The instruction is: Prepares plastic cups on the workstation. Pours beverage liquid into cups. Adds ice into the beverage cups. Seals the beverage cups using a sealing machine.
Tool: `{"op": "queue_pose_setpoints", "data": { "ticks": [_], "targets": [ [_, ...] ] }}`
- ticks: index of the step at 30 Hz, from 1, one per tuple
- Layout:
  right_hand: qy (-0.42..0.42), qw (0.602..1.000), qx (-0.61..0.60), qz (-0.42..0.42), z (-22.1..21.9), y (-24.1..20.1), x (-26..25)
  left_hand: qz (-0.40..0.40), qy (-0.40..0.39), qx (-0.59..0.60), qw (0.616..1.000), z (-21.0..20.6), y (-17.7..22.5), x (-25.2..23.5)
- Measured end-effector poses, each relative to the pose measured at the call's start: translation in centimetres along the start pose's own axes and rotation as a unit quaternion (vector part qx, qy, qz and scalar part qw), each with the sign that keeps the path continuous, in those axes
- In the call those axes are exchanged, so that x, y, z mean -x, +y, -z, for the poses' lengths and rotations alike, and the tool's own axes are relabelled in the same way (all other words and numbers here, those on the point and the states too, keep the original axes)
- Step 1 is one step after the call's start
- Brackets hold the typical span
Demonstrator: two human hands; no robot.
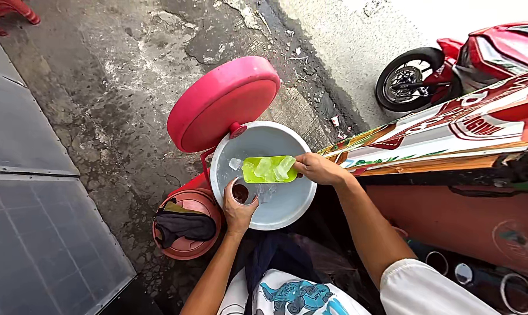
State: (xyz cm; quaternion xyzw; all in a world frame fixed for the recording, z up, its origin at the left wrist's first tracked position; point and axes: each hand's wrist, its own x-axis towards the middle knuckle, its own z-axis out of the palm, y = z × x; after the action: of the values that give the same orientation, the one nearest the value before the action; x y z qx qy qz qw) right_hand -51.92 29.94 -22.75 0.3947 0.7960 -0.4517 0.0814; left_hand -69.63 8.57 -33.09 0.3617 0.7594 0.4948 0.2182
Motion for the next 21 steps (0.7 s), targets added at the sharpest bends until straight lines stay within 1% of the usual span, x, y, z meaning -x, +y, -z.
{"op": "queue_pose_setpoints", "data": {
  "ticks": [3, 6, 9, 11, 13, 14, 16, 18, 19, 20, 21],
  "targets": [
    [-0.037, 0.993, 0.108, -0.013, 1.8, -2.1, 1.6, -0.03, -0.005, 0.01, 0.999, -1.2, 0.2, -1.1],
    [-0.068, 0.965, 0.247, -0.054, 1.8, -5.9, 2.0, -0.076, -0.033, 0.02, 0.996, -2.1, 0.2, -1.6],
    [-0.076, 0.941, 0.323, -0.071, 1.3, -9.2, 1.9, -0.098, -0.031, 0.025, 0.994, -2.6, 0.1, -1.8],
    [-0.081, 0.932, 0.347, -0.071, 1.2, -11.0, 2.3, -0.099, -0.028, 0.051, 0.993, -2.6, -0.1, -1.7],
    [-0.068, 0.927, 0.366, -0.053, 1.5, -12.0, 3.3, -0.081, -0.026, 0.079, 0.993, -2.3, -0.1, -1.4],
    [-0.05, 0.925, 0.375, -0.039, 2.0, -12.4, 4.2, -0.065, -0.021, 0.091, 0.994, -2.0, 0.0, -1.2],
    [0.012, 0.921, 0.389, 0.009, 3.2, -12.3, 6.2, -0.037, -0.014, 0.103, 0.994, -1.5, -0.2, -0.9],
    [0.077, 0.919, 0.384, 0.038, 4.2, -11.3, 6.8, -0.037, -0.012, 0.109, 0.993, -0.5, -0.3, -0.4],
    [0.084, 0.923, 0.375, 0.024, 4.3, -10.6, 6.1, -0.045, -0.013, 0.113, 0.993, 0.1, -0.5, -0.1],
    [0.063, 0.931, 0.359, -0.018, 4.1, -9.9, 4.5, -0.056, -0.015, 0.114, 0.992, 0.6, -0.7, 0.1],
    [0.026, 0.939, 0.335, -0.077, 3.1, -8.9, 1.8, -0.069, -0.017, 0.115, 0.991, 1.1, -1.1, 0.3]
  ]
}}
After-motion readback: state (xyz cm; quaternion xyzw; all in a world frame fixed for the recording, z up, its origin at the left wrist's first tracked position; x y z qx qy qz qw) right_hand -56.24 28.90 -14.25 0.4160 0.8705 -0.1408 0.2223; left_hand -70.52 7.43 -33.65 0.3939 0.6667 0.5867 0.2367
